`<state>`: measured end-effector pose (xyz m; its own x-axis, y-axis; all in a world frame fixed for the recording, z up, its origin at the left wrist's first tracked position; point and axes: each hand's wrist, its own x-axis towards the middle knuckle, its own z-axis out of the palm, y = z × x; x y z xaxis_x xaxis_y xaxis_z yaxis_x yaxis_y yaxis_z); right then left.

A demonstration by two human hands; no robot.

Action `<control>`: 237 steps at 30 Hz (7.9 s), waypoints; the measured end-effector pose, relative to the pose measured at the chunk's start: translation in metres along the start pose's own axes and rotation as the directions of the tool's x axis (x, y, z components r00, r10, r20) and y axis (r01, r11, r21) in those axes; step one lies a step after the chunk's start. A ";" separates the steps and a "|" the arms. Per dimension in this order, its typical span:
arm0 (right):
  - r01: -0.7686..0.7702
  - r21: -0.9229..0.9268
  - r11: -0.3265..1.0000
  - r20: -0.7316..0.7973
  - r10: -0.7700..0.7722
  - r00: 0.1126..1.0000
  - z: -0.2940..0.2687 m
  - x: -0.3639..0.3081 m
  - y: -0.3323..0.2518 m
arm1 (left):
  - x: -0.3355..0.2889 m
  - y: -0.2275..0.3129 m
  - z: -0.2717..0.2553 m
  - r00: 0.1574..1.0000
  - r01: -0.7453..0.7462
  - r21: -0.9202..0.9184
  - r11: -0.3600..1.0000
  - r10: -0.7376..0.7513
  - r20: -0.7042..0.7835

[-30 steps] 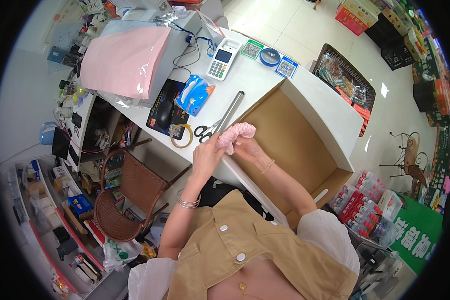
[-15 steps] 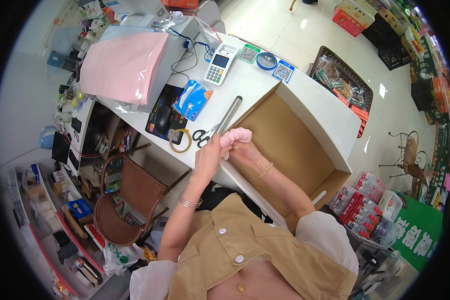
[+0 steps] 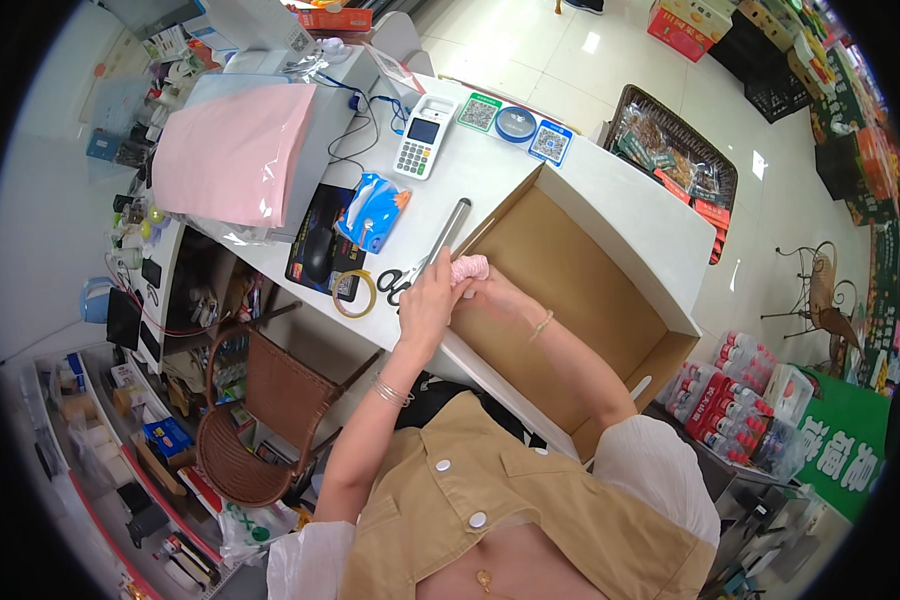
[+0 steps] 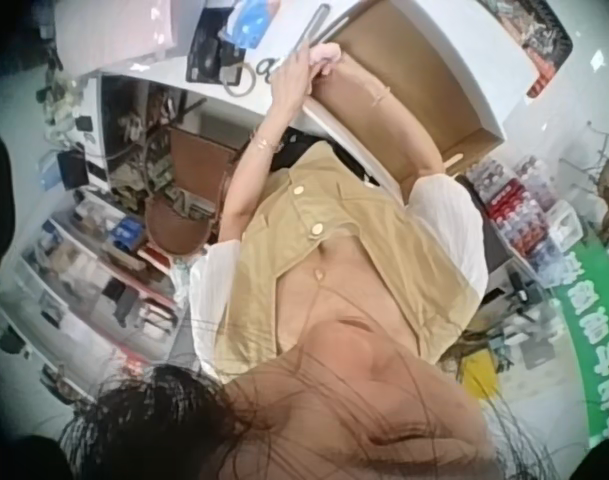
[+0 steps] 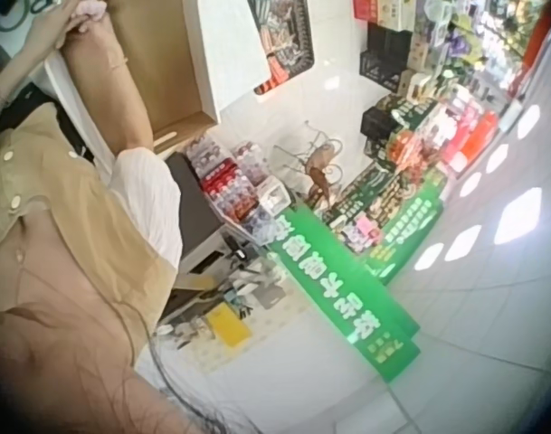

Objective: The person assembles a cardboard box by folding and taping its edges. They then retrieve a pink sheet from a shelf, place it on the counter, and begin rolling it into a cylindrical shape.

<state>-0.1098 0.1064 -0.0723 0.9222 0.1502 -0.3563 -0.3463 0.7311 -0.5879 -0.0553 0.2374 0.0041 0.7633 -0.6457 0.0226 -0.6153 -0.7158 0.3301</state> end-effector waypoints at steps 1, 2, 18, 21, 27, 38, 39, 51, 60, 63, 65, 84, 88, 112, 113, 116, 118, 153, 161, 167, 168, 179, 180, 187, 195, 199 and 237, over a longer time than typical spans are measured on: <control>-0.015 -0.040 0.999 -0.017 0.014 1.000 -0.004 0.001 -0.003 | 0.000 0.000 0.000 1.000 -0.005 0.007 1.000 0.005 -0.004; -0.030 -0.079 0.996 -0.034 0.028 0.999 -0.008 0.001 -0.007 | 0.000 0.000 0.001 1.000 -0.009 0.015 1.000 0.009 -0.008; 0.166 -0.590 0.790 -0.104 -0.278 0.955 -0.002 0.002 -0.016 | 0.000 -0.002 0.006 0.997 -0.026 0.088 0.996 0.032 -0.065; 0.035 -0.549 0.835 -0.159 -0.146 0.976 -0.003 0.007 -0.029 | 0.001 -0.001 0.007 0.997 -0.034 0.113 0.993 0.042 -0.067; 0.004 -0.604 0.797 -0.156 -0.123 0.980 -0.003 0.015 -0.039 | 0.003 0.000 0.005 0.996 -0.036 0.144 0.989 0.048 -0.080; -0.147 -0.528 0.837 -0.225 0.029 0.974 0.007 0.014 -0.049 | 0.008 -0.001 0.008 0.999 -0.019 0.180 0.983 0.026 -0.039; -0.159 -0.522 0.838 -0.226 0.043 0.973 0.008 0.015 -0.052 | 0.012 0.001 0.008 0.996 -0.050 0.219 0.975 0.066 -0.067; 0.228 -0.719 0.656 -0.331 -0.612 0.719 0.001 -0.010 0.000 | 0.021 0.005 0.009 0.981 -0.071 0.342 0.937 0.128 -0.146; 0.367 0.473 0.801 -0.283 -0.257 0.924 0.082 -0.010 -0.012 | 0.004 -0.007 -0.039 0.998 0.065 -0.069 0.995 -0.065 0.006; 0.492 0.177 0.852 -0.549 -0.330 0.768 0.060 0.006 0.019 | -0.012 -0.025 -0.038 0.998 0.055 -0.175 0.983 -0.052 0.024; 0.507 0.236 0.829 -0.557 -0.312 0.769 0.060 0.017 0.022 | -0.015 -0.022 -0.030 0.997 0.066 -0.196 0.978 -0.055 0.062; 0.549 0.338 0.764 -0.758 -0.125 0.640 0.082 0.059 0.024 | -0.022 -0.032 0.004 0.998 0.009 -0.174 0.985 -0.018 -0.054; 0.510 0.424 0.748 -0.681 -0.108 0.725 0.082 0.040 0.029 | -0.031 -0.030 0.009 1.000 0.017 -0.168 0.986 -0.015 0.009; 0.458 0.580 0.673 -0.536 -0.108 0.838 0.085 0.030 0.023 | -0.031 -0.024 0.011 0.994 0.109 -0.075 0.991 -0.109 0.008; 0.435 0.609 0.663 -0.457 -0.154 0.876 0.071 0.035 0.029 | -0.030 -0.023 0.011 0.995 0.101 -0.091 0.991 -0.100 0.008; 0.425 0.563 0.709 -0.398 -0.219 0.891 0.070 0.032 0.033 | -0.030 -0.027 0.010 0.995 0.103 -0.110 0.989 -0.103 0.005; 0.423 0.576 0.700 -0.408 -0.202 0.890 0.076 0.027 0.031 | -0.036 -0.024 0.012 0.994 0.108 -0.104 0.989 -0.108 0.000; 0.280 -0.717 0.638 -0.558 -0.767 0.317 0.220 0.240 -0.042 | 0.065 -0.426 -0.169 0.687 0.076 -0.990 -0.115 -0.714 0.136; -0.103 -0.982 0.158 -0.174 -0.971 0.165 0.254 0.223 -0.049 | 0.091 -0.432 -0.185 0.700 0.058 -0.988 -0.145 -0.699 0.144; 0.090 -0.766 0.637 -0.593 -0.754 0.283 0.251 0.200 -0.057 | 0.100 -0.446 -0.190 0.697 0.072 -0.972 -0.225 -0.686 0.210; 0.183 -0.699 0.691 -0.591 -0.703 0.395 0.245 0.201 -0.058 | 0.103 -0.441 -0.192 0.701 0.069 -0.972 -0.223 -0.682 0.206; 0.290 -0.705 0.647 -0.503 -0.745 0.439 0.224 0.215 -0.042 | 0.106 -0.452 -0.176 0.654 0.056 -0.971 -0.231 -0.726 0.210; 0.208 -0.794 0.571 -0.473 -0.795 0.379 0.230 0.216 -0.043 | 0.103 -0.447 -0.177 0.602 0.050 -0.982 -0.180 -0.780 0.174; 0.078 -0.843 0.532 -0.480 -0.810 0.337 0.239 0.203 -0.044 | 0.062 -0.330 -0.199 0.747 -0.135 -0.592 0.795 -0.311 -0.588; 0.403 0.021 0.915 -0.268 -0.383 0.884 0.206 0.175 -0.048 | 0.082 -0.202 -0.164 0.862 -0.409 -0.163 0.898 0.322 -0.391; 0.399 0.044 0.916 -0.121 -0.391 0.912 0.192 0.176 -0.035 | 0.082 -0.197 -0.158 0.918 -0.295 -0.107 0.949 0.250 -0.308; 0.279 -0.232 0.932 -0.314 -0.343 0.885 0.204 0.168 -0.041 | 0.034 -0.222 -0.148 0.779 -0.477 0.035 0.878 0.441 -0.447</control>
<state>0.0949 0.2375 0.0403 0.8813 -0.3265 -0.3417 -0.1055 0.5688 -0.8157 0.1367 0.4137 0.0707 0.4109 -0.6995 0.5847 -0.9115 -0.3297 0.2460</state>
